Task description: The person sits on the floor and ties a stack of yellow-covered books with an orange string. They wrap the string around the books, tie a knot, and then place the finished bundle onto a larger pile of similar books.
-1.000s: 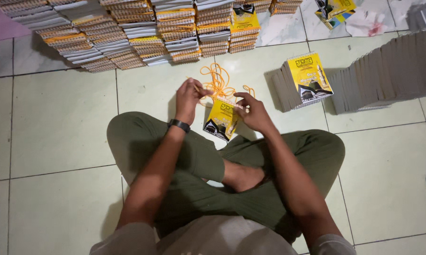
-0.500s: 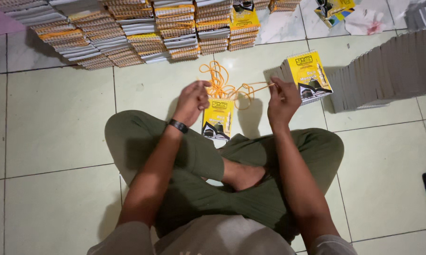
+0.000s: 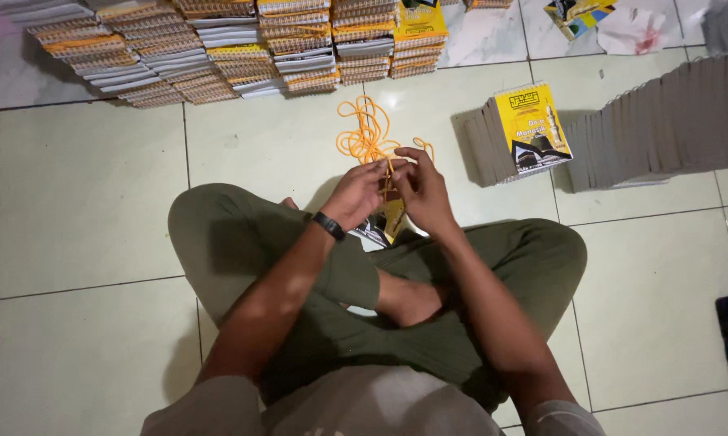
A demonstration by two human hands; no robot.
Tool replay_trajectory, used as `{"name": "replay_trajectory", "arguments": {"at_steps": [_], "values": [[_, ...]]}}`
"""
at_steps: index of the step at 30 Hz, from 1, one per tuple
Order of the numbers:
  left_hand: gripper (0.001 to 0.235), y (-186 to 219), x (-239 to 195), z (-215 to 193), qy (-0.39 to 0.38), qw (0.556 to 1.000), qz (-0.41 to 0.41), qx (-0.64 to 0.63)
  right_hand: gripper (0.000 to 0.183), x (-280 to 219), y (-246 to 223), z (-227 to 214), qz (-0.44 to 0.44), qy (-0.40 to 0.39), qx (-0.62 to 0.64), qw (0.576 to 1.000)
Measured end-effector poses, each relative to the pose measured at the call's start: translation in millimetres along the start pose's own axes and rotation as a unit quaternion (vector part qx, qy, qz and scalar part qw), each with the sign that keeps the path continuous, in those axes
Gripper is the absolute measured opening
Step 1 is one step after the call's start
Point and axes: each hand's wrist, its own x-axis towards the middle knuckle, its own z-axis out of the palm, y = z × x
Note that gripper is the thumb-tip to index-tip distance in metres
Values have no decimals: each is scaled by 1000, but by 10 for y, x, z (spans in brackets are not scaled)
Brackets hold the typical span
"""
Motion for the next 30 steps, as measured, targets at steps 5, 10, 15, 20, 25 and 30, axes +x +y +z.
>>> {"name": "replay_trajectory", "arguments": {"at_steps": [5,10,15,20,25,30], "values": [[31,21,92,-144,-13,999,47,3,44,18,98,-12,54,-14,-68,996],[28,52,139,-200,-17,995,99,4,21,81,398,-227,91,-42,-252,963],[24,13,95,-170,-7,984,178,14,18,101,453,-530,185,-175,-344,904],[22,192,12,-192,-11,980,197,5,28,32,718,-661,248,-222,-443,833],[21,273,-6,-192,7,975,224,-3,41,79,899,-694,305,-275,-536,737],[22,345,-30,-237,22,968,251,5,44,26,995,-823,338,-228,-529,745]]}}
